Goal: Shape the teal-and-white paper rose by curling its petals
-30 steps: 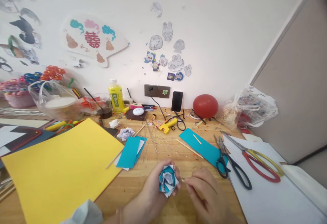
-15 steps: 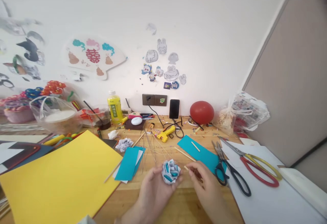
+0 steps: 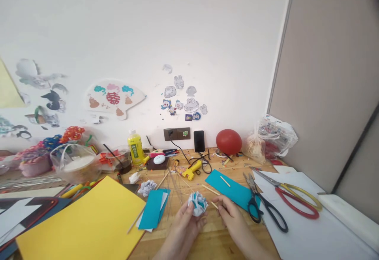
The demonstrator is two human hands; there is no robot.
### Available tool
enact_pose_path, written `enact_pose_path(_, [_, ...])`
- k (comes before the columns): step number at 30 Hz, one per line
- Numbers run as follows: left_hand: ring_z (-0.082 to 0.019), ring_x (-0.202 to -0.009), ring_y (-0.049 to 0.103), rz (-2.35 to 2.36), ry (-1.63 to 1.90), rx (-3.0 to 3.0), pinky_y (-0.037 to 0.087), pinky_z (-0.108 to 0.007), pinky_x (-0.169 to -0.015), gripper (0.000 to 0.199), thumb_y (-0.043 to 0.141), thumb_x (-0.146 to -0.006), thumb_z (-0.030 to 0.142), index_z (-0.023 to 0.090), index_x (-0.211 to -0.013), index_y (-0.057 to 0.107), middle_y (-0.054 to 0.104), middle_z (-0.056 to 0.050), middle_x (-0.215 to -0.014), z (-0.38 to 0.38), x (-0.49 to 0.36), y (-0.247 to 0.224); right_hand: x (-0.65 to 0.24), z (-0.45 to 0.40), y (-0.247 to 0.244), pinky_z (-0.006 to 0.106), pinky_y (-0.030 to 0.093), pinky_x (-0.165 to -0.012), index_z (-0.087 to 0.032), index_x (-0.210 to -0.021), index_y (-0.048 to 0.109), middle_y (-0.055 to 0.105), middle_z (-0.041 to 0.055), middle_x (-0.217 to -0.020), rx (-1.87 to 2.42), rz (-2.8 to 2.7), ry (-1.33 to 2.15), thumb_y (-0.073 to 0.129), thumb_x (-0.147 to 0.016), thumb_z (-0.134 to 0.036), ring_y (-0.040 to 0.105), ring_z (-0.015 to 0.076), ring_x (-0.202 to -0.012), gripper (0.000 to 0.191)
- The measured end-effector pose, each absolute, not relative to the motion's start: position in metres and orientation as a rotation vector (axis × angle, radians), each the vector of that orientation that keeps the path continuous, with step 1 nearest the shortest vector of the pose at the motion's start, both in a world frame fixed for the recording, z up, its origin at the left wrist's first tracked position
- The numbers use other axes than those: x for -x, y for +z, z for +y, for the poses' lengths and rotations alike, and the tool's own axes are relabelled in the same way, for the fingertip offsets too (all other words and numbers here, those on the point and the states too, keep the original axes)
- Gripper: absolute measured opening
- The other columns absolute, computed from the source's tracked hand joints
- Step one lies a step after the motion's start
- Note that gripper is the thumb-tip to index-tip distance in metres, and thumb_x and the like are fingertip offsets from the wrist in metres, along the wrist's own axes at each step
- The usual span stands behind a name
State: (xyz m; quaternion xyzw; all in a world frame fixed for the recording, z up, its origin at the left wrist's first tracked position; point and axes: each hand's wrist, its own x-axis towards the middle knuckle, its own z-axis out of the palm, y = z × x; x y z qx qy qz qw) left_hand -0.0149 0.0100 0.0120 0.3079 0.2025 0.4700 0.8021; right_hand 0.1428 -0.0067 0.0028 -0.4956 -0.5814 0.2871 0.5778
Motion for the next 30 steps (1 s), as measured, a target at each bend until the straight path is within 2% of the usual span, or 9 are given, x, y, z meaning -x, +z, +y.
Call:
enact_pose_path(2, [-0.015, -0.077, 0.059, 0.421, 1.031, -0.687, 0.045, -0.024, -0.067, 0.024, 0.069, -0.072, 0.030, 0.020, -0.093, 0.066, 0.066, -0.006, -0.091, 0.010, 0.016, 0.013, -0.142, -0.007, 0.003, 0.036, 0.051, -0.078, -0.020, -0.086, 0.064, 0.069, 0.0067, -0.089, 1.133, -1.346, 0.688, 0.052, -0.082, -0.039, 0.063, 0.0240, -0.088, 0.023])
enact_pose_path(6, [-0.019, -0.096, 0.057, 0.352, 1.030, -0.752, 0.042, -0.030, -0.085, 0.057, 0.078, -0.060, 0.018, 0.024, -0.112, 0.058, 0.063, -0.007, -0.105, 0.008, 0.017, 0.018, -0.145, -0.006, 0.003, 0.037, 0.050, -0.082, -0.018, -0.089, 0.065, 0.068, 0.0087, -0.095, 1.141, -1.327, 0.625, 0.055, -0.080, -0.041, 0.063, 0.0244, -0.091, 0.026])
enact_pose_path(8, [-0.022, -0.100, 0.055, 0.363, 1.023, -0.770, 0.040, -0.033, -0.089, 0.061, 0.081, -0.053, 0.014, 0.023, -0.110, 0.060, 0.062, -0.008, -0.109, 0.008, 0.017, 0.020, -0.148, -0.007, 0.005, 0.036, 0.050, -0.082, -0.018, -0.087, 0.066, 0.068, 0.0084, -0.093, 1.132, -1.328, 0.550, 0.055, -0.081, -0.041, 0.063, 0.0237, -0.090, 0.026])
enact_pose_path(12, [-0.025, -0.101, 0.056, 0.400, 1.011, -0.825, 0.042, -0.036, -0.085, 0.053, 0.081, -0.051, 0.009, 0.022, -0.099, 0.064, 0.064, -0.008, -0.108, 0.008, 0.016, 0.019, -0.150, -0.010, 0.012, 0.032, 0.051, -0.078, -0.018, -0.086, 0.065, 0.068, 0.0070, -0.089, 1.090, -1.346, 0.479, 0.053, -0.083, -0.039, 0.063, 0.0215, -0.085, 0.024])
enact_pose_path(18, [-0.023, -0.103, 0.055, 0.395, 0.938, -0.838, 0.038, -0.035, -0.091, 0.049, 0.074, -0.058, 0.003, 0.023, -0.101, 0.063, 0.065, -0.007, -0.104, 0.004, 0.016, 0.022, -0.144, -0.018, 0.025, 0.031, 0.052, -0.074, -0.018, -0.083, 0.063, 0.066, 0.0062, -0.083, 1.097, -1.448, 0.415, 0.050, -0.085, -0.030, 0.062, 0.0199, -0.080, 0.018])
enact_pose_path(21, [-0.022, -0.103, 0.055, 0.397, 0.940, -0.830, 0.037, -0.033, -0.093, 0.051, 0.074, -0.058, 0.005, 0.022, -0.104, 0.062, 0.064, -0.007, -0.105, 0.002, 0.016, 0.023, -0.142, -0.020, 0.027, 0.030, 0.052, -0.069, -0.018, -0.083, 0.063, 0.065, 0.0059, -0.080, 1.098, -1.514, 0.417, 0.050, -0.085, -0.031, 0.061, 0.0195, -0.078, 0.018])
enact_pose_path(27, [-0.017, -0.087, 0.057, 0.390, 0.938, -0.883, 0.041, -0.028, -0.080, 0.031, 0.074, -0.065, 0.014, 0.022, -0.092, 0.062, 0.064, -0.004, -0.091, -0.001, 0.013, 0.023, -0.140, -0.016, 0.019, 0.026, 0.051, -0.064, -0.017, -0.079, 0.063, 0.062, 0.0043, -0.075, 1.101, -1.522, 0.485, 0.050, -0.085, -0.033, 0.060, 0.0176, -0.073, 0.021])
enact_pose_path(30, [-0.017, -0.088, 0.057, 0.390, 0.952, -0.887, 0.041, -0.027, -0.079, 0.033, 0.075, -0.064, 0.015, 0.023, -0.093, 0.061, 0.063, -0.003, -0.093, -0.001, 0.012, 0.022, -0.140, -0.015, 0.017, 0.026, 0.050, -0.063, -0.017, -0.076, 0.063, 0.061, 0.0037, -0.073, 1.128, -1.514, 0.444, 0.048, -0.086, -0.031, 0.059, 0.0176, -0.072, 0.023])
